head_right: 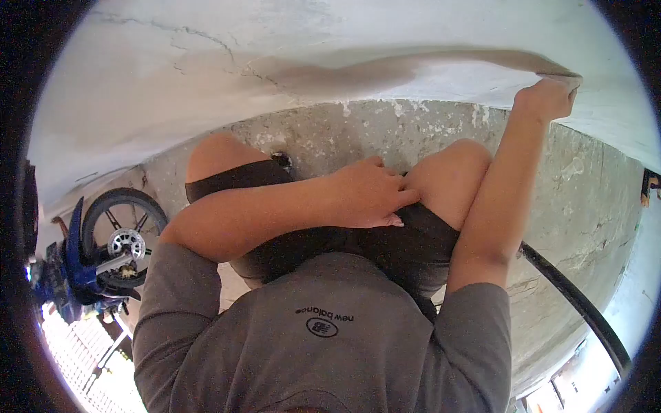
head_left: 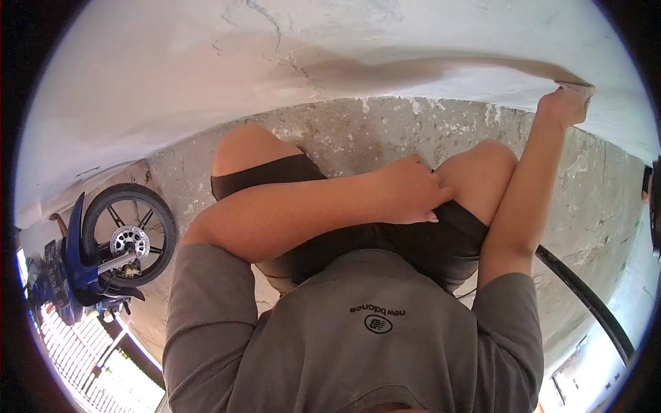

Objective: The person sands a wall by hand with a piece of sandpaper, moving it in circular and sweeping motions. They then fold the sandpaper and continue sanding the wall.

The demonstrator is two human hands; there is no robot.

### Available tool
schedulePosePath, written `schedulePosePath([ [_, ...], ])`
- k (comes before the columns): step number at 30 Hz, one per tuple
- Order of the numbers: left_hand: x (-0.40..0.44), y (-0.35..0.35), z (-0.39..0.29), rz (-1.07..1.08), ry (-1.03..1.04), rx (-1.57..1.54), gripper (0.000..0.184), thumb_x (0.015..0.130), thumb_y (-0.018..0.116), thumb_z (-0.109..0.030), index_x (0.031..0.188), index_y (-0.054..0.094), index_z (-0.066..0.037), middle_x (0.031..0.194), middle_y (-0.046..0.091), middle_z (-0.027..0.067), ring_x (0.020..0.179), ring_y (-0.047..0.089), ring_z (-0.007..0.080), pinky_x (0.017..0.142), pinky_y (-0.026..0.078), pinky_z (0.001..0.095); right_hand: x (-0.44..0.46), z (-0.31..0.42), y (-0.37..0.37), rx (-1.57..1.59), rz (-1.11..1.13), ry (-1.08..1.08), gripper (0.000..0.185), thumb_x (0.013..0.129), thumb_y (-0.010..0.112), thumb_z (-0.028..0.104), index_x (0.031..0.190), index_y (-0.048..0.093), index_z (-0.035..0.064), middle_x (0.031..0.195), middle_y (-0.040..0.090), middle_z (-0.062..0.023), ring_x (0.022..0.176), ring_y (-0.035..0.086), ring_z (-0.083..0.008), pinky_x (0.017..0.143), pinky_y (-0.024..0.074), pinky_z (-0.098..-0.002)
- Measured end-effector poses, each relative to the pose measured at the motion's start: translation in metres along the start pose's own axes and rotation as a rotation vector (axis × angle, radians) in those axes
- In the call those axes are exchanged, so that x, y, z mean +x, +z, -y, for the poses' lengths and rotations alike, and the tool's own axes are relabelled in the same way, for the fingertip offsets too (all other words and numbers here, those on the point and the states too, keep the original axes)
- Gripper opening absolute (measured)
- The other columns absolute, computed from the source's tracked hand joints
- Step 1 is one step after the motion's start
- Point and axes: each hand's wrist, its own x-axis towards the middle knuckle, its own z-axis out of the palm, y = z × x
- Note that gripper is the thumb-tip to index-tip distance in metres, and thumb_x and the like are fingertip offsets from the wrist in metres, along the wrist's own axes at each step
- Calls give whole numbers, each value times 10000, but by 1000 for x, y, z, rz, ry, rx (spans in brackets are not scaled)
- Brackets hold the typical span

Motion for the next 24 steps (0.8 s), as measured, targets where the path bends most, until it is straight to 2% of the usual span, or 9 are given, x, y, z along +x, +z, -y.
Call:
schedulePosePath([
  [1, 1, 3, 1, -17, 4, 15, 471, 941, 640, -434, 1223, 552, -67, 1054, 676, 129, 1013, 687, 334, 884, 496, 504, 0, 0, 1, 17, 36, -66, 424, 1015, 483, 323, 1232, 649, -2, 1256, 665, -119, 1080, 630, -270, 893, 523, -379],
  [3, 1, 7, 0, -33, 18, 30, 475, 937, 643, -435, 1224, 552, -68, 1059, 676, 128, 1011, 687, 335, 883, 497, 503, 17, 6, 6, 137, -229, 297, 432, 1032, 469, 304, 1244, 642, -30, 1243, 662, -135, 1088, 630, -269, 908, 515, -375],
  [7, 0, 5, -1, -45, -1, 31, 478, 927, 655, -429, 1223, 554, -67, 1057, 676, 131, 1024, 684, 330, 882, 499, 499, -7, 12, 11, 40, -84, 85, 448, 1048, 464, 298, 1257, 636, -59, 1260, 655, -154, 1080, 626, -274, 919, 510, -376],
  [12, 1, 7, -2, -29, 5, 21, 473, 929, 654, -422, 1225, 552, -67, 1067, 673, 136, 1041, 680, 327, 885, 496, 503, -10, 39, 17, 180, -142, 117, 504, 1063, 451, 306, 1347, 572, -92, 1362, 612, -174, 1127, 603, -291, 985, 486, -376],
  [16, 0, 4, -2, -26, -13, 32, 474, 930, 653, -420, 1229, 552, -66, 1086, 670, 134, 1045, 677, 329, 888, 494, 504, -25, 47, 19, 154, -160, 87, 520, 1070, 448, 318, 1358, 556, -102, 1346, 619, -185, 1120, 609, -284, 995, 480, -370],
  [19, -1, 2, 0, -18, -14, 21, 475, 931, 652, -417, 1227, 556, -59, 1090, 670, 137, 1048, 676, 332, 891, 492, 506, -24, 44, 17, 85, -37, -6, 518, 1070, 454, 327, 1343, 565, -99, 1306, 637, -191, 1083, 619, -286, 986, 484, -370],
  [21, -1, 5, -2, 0, -11, 7, 477, 931, 652, -417, 1228, 558, -55, 1090, 670, 138, 1050, 676, 334, 894, 491, 509, -14, 47, 19, 87, -145, -35, 531, 1073, 445, 338, 1349, 553, -102, 1289, 644, -198, 1085, 616, -292, 981, 486, -370],
  [22, 0, 7, -1, -17, -6, 27, 480, 933, 649, -417, 1233, 557, -53, 1091, 670, 140, 1051, 676, 336, 897, 490, 511, -14, 47, 18, 88, -147, -38, 531, 1073, 445, 338, 1349, 553, -102, 1289, 644, -198, 1085, 616, -292, 981, 486, -370],
  [24, 1, 7, -1, -36, -3, 48, 484, 935, 646, -418, 1237, 556, -51, 1091, 671, 141, 1051, 676, 337, 899, 489, 513, -19, 46, 17, 244, -108, 152, 547, 1077, 433, 349, 1339, 555, -116, 1290, 641, -202, 1097, 611, -303, 987, 479, -368],
])
